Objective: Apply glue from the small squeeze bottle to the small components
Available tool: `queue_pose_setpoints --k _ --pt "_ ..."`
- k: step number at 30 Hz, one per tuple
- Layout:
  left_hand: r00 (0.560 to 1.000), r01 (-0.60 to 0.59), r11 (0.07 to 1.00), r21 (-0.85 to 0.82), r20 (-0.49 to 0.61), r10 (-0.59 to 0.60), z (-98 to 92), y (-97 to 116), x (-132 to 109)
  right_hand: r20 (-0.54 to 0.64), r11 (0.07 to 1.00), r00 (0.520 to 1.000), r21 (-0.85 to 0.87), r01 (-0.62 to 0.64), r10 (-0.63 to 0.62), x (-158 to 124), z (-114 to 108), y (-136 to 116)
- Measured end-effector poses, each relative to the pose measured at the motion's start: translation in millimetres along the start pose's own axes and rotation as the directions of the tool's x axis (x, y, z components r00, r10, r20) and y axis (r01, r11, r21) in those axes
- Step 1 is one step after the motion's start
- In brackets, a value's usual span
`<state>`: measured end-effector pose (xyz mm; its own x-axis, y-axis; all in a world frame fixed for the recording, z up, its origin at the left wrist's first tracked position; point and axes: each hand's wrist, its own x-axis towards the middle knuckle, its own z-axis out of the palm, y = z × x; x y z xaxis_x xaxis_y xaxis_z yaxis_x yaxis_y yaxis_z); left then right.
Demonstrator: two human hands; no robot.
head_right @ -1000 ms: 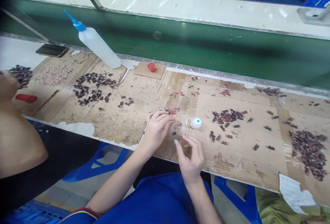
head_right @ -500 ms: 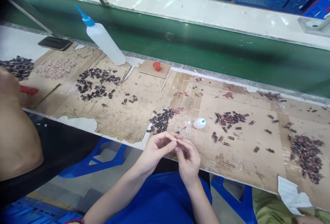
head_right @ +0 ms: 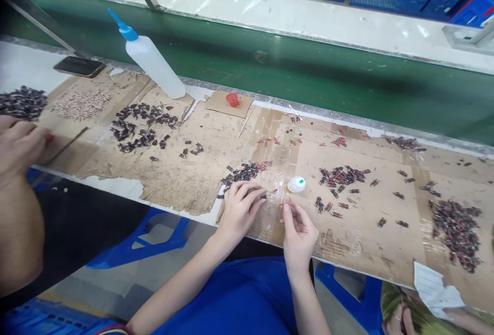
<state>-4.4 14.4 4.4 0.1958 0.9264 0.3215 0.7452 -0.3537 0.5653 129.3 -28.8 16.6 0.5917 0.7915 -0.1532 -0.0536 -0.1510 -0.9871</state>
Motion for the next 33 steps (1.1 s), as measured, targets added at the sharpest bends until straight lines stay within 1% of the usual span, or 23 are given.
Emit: queue_pose_setpoints --k 2,5,9,11,14,16,19,22,24,28,33 --pt "1.0 -0.007 1.0 0.014 0.02 0.007 3.8 -1 1 0.005 1.0 1.0 0.002 -0.018 0.018 0 0 0" --pt "0.999 -0.033 0.999 -0.003 0.043 0.033 3.3 -2 1 0.045 0.999 0.998 -0.009 -0.036 0.036 -1 2 0" --pt "0.983 -0.141 0.977 -0.159 0.094 0.158 -4.6 -3 0 0.138 0.998 0.989 0.012 -0.061 0.059 -3 5 0" --pt "0.977 -0.175 0.956 -0.234 0.081 0.198 -8.8 -2 -1 0.174 0.996 0.982 0.04 -0.083 0.075 -4 6 0" --pt "0.974 -0.201 0.929 -0.312 0.042 0.224 -12.9 1 -1 0.203 0.994 0.976 0.062 -0.093 0.078 -5 6 -1" --pt "0.973 -0.202 0.91 -0.362 0.031 0.228 -14.0 2 -1 0.224 0.995 0.972 0.059 -0.085 0.07 -5 6 -2" --pt "0.979 -0.172 0.891 -0.419 0.028 0.202 -14.6 3 -1 0.257 0.996 0.964 0.048 -0.079 0.064 -4 5 -5" --pt "0.984 -0.149 0.885 -0.441 0.025 0.178 -15.3 3 -1 0.267 0.996 0.962 0.047 -0.081 0.066 -4 3 -6" --pt "0.982 -0.163 0.881 -0.444 0.014 0.189 -15.9 4 -2 0.271 0.995 0.96 0.049 -0.086 0.07 -3 2 -7" --pt "0.971 -0.213 0.871 -0.443 0.001 0.238 -18.1 5 -3 0.274 0.993 0.958 0.055 -0.101 0.082 -2 -1 -9" --pt "0.946 -0.296 0.849 -0.438 -0.008 0.325 -23.8 4 -1 0.291 0.995 0.954 0.044 -0.09 0.074 -4 -1 -15"
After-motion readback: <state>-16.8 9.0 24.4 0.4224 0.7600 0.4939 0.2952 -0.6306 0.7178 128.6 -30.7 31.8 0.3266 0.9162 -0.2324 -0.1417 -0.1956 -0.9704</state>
